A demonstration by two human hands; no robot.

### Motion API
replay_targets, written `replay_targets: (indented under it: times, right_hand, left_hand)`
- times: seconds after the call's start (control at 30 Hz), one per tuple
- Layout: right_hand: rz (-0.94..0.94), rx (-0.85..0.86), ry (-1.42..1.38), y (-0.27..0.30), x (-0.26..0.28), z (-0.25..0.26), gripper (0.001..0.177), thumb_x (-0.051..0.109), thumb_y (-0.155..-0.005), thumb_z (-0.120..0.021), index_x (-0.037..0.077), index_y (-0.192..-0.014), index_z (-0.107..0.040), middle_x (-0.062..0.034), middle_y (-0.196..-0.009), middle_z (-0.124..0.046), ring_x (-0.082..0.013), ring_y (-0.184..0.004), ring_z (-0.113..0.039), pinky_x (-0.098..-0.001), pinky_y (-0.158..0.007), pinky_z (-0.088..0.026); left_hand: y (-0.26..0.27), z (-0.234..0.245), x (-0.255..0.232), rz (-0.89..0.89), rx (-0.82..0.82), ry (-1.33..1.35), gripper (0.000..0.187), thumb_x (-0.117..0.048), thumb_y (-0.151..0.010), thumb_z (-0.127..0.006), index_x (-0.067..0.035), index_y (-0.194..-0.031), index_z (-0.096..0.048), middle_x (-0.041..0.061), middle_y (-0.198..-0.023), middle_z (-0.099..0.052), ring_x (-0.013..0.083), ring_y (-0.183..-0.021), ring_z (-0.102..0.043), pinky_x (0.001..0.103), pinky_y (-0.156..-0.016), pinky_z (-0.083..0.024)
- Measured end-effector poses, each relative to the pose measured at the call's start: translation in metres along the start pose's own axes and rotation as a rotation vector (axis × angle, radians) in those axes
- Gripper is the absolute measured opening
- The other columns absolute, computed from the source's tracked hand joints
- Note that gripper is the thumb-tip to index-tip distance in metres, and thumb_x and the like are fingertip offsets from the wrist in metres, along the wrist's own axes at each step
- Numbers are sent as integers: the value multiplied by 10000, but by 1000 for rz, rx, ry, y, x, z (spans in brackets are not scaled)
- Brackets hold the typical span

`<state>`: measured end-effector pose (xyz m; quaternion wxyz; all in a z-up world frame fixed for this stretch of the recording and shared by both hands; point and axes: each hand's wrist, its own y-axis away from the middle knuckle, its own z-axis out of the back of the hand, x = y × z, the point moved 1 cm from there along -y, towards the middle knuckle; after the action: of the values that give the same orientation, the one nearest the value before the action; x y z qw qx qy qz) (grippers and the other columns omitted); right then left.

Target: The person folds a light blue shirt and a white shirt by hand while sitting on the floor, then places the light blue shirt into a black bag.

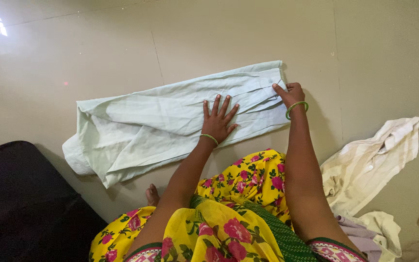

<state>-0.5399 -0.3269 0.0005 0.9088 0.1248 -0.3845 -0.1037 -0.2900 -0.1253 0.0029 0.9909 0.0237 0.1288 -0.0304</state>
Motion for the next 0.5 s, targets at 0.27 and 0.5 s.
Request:
replay_targets:
  times: [0.27,0.5]
  right_hand:
    - [-57,200,-20,-6,-7,4,613,493,-806,-888,-54,-959,-657,-84,-803,-607,-206,-679,-527,-405,-606,-439]
    - [205,248,1,6,-10,8,441,390,-883,-802,35,-1109,-670,-92,-1025,-730,-188,-917,-656,-342,-844,-511]
  left_hand:
    - [-1,1,0,4,43,-27,744,-638,-982,-447,-359,-1630,-211,38,-1729,-75,337,-1585,5,703,-1205,7]
    - [-2,2,0,17,58,-15,752,-650,-967,-441,-366,-1626,-216,32,-1727,-77,329,-1585,3,700,-1205,14]
